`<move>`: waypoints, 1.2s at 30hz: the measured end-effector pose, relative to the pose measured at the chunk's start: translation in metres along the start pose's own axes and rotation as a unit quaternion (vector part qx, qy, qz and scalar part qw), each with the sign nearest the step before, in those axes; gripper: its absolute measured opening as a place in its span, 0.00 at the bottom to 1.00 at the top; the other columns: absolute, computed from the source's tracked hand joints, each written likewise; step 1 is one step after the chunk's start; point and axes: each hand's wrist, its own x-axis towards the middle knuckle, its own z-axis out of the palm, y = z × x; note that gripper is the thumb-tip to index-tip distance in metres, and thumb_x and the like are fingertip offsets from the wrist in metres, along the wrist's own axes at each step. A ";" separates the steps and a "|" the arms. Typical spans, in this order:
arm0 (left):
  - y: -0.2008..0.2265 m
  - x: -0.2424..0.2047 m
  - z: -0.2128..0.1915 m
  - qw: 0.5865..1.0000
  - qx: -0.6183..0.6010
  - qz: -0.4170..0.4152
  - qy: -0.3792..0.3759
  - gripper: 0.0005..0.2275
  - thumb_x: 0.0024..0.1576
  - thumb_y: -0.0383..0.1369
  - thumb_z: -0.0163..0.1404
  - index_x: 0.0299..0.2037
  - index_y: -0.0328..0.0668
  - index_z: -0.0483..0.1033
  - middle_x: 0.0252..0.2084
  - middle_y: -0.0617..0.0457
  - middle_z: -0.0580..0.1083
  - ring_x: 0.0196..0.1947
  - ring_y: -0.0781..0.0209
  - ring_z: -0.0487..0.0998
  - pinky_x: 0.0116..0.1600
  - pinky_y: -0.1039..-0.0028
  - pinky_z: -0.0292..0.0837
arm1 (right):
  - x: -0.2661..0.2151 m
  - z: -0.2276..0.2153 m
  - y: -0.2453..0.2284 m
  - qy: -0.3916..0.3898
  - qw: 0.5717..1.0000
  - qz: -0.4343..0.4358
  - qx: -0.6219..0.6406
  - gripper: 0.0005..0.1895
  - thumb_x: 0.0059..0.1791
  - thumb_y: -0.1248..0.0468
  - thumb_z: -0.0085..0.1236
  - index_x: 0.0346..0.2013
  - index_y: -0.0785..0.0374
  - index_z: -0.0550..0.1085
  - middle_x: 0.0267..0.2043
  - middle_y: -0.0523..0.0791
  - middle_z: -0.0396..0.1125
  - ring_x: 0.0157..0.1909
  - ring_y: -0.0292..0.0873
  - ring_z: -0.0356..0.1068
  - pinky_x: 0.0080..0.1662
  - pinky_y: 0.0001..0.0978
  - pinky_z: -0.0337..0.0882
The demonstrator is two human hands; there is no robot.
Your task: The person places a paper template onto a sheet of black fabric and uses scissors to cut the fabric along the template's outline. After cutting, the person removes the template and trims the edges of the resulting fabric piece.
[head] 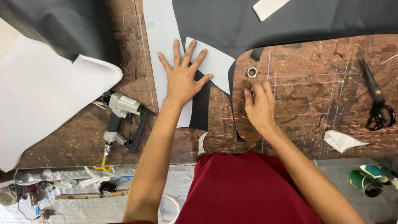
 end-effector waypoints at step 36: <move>-0.005 -0.040 -0.013 0.972 0.014 -0.197 0.125 0.29 0.65 0.31 0.51 0.77 0.59 0.58 0.79 0.52 0.54 0.82 0.43 0.53 0.82 0.44 0.48 | 0.053 0.036 -0.066 -0.084 0.988 -0.079 -0.103 0.39 0.47 0.55 0.68 0.69 0.60 0.62 0.49 0.55 0.57 0.42 0.57 0.67 0.41 0.48 0.71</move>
